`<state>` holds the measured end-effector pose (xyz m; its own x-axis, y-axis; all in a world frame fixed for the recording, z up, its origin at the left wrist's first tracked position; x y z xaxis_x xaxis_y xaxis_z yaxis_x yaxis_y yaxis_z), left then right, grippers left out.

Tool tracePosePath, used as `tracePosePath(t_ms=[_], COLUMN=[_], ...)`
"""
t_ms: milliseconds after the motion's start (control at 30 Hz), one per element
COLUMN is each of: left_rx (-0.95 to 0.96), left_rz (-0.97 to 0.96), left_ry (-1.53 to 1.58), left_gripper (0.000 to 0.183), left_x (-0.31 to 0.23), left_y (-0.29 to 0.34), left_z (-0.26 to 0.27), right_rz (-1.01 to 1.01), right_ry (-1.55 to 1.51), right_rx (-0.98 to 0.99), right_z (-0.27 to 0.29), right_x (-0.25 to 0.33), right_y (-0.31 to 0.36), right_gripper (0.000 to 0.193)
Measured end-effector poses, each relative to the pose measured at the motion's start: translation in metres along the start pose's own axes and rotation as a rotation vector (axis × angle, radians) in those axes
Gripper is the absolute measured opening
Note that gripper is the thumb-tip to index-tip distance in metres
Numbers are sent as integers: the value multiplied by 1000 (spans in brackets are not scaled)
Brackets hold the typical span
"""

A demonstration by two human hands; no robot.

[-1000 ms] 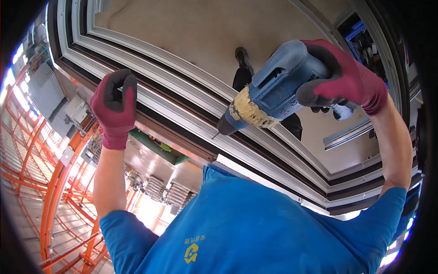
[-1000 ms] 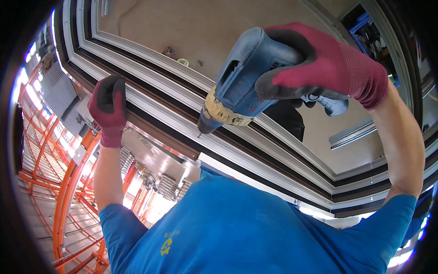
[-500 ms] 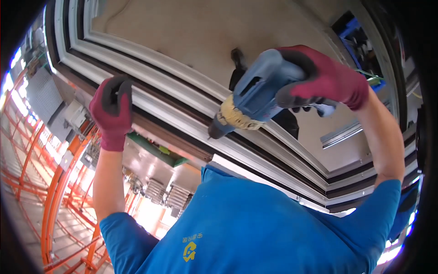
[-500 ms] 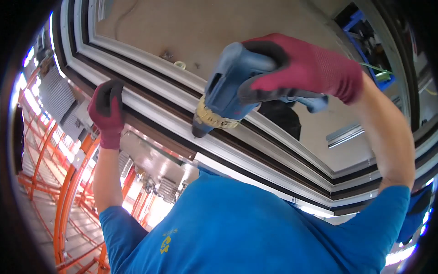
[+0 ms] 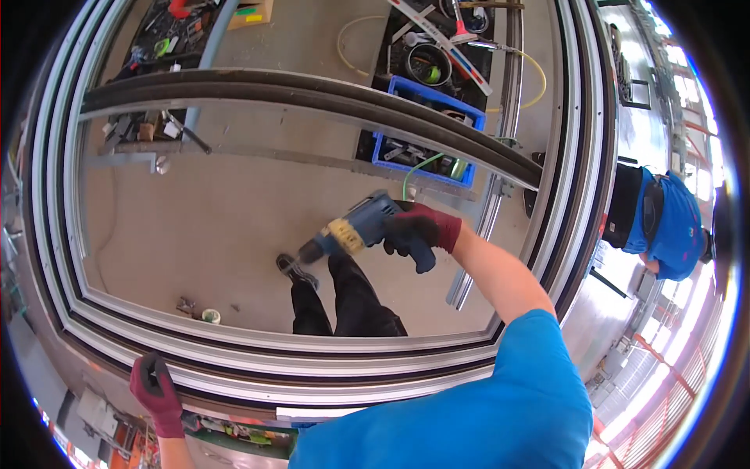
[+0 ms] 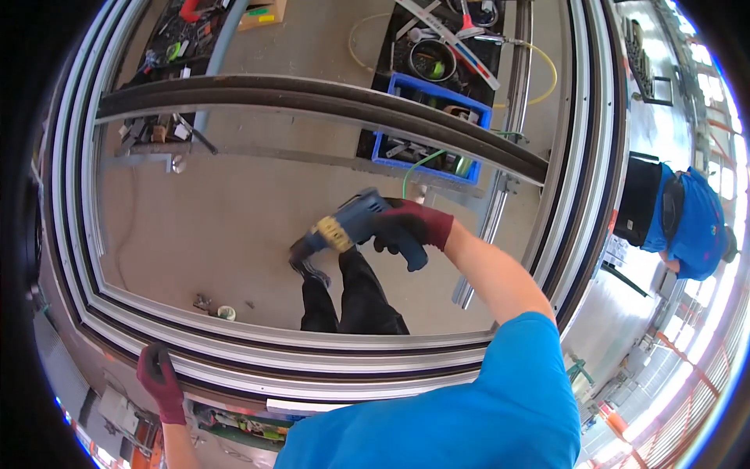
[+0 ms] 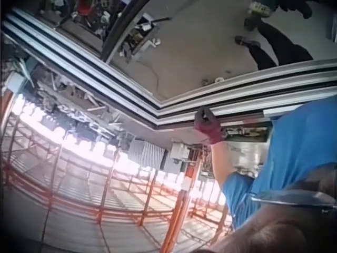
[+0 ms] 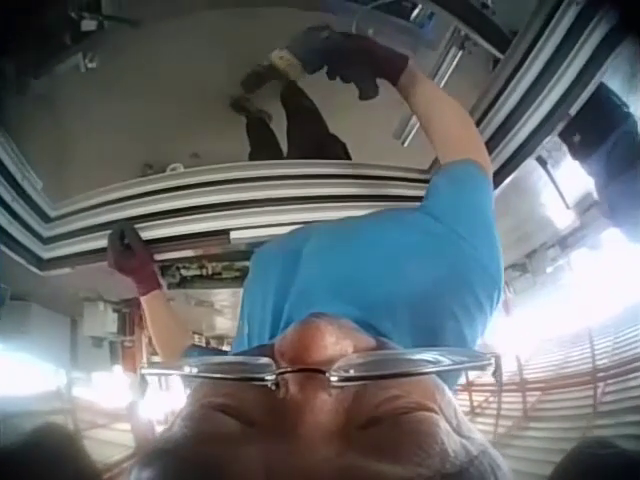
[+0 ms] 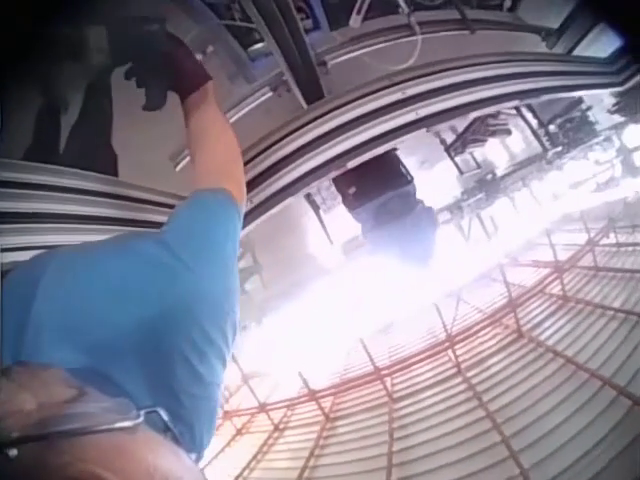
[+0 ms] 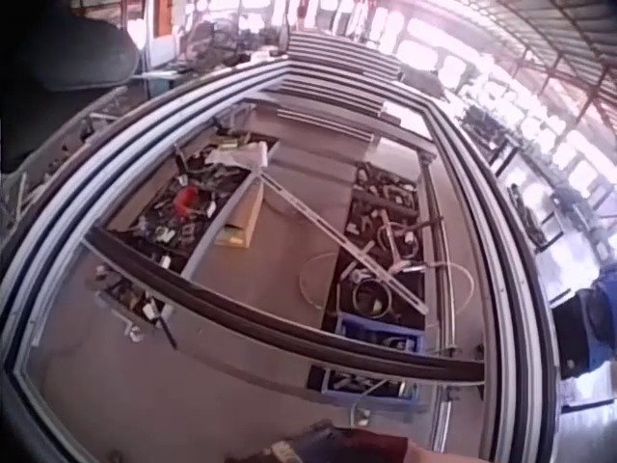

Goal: Assembling a metal frame using a rubber mallet and a power drill.

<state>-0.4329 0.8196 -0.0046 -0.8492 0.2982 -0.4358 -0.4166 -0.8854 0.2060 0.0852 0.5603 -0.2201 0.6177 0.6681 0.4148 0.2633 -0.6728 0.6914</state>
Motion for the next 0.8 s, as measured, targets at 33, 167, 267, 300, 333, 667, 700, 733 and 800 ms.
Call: tracePosePath(t_ms=[33,167,267,300,333,667,700,733,800], left_rx=[16,-14,1,-40,-56,-6,-22,-33,27], left_rz=[32,-44,-21,-59,-70,-46,-62,-65,-4], left_ry=[-17,-15,-80,-34,-29,-110,-106,-123,-169], left_gripper=[11,10,10,10,10,12,12,12,14], left_x=[1,-4,-2,-1,0,-9,-10,-13,-21], left_y=[-1,-2,1,1,3,-1,-1,1,-3], left_z=[0,1,0,-3,-3,2,5,10,11], right_rz=[15,142,296,369,386,640,664,685,732], right_ry=[2,-234,-397,-463,-454,-694,-746,-800,-719], right_rx=[-4,-262,-311,-312,-306,-259,-343,-424,-440], right_z=[22,109,148,156,166,237,245,252,293], right_x=[-16,-59,-56,-51,-46,-35,-36,-39,-63], right_y=[-3,-21,-37,-38,-42,-122,-146,-168,-209], right_gripper=[56,54,57,59,59,46,45,44,40])
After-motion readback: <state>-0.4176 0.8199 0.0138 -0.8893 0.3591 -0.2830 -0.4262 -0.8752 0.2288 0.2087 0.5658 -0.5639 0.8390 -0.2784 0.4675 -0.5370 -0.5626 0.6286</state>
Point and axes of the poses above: each hand's wrist, its own y-axis away from the middle knuckle, its own z-axis out of the back of the hand, x = y × z, the point moved 4 cm from there along -y, towards the middle knuckle, and after that the axes turned 2 degrees about z, right-handed, at the moved point
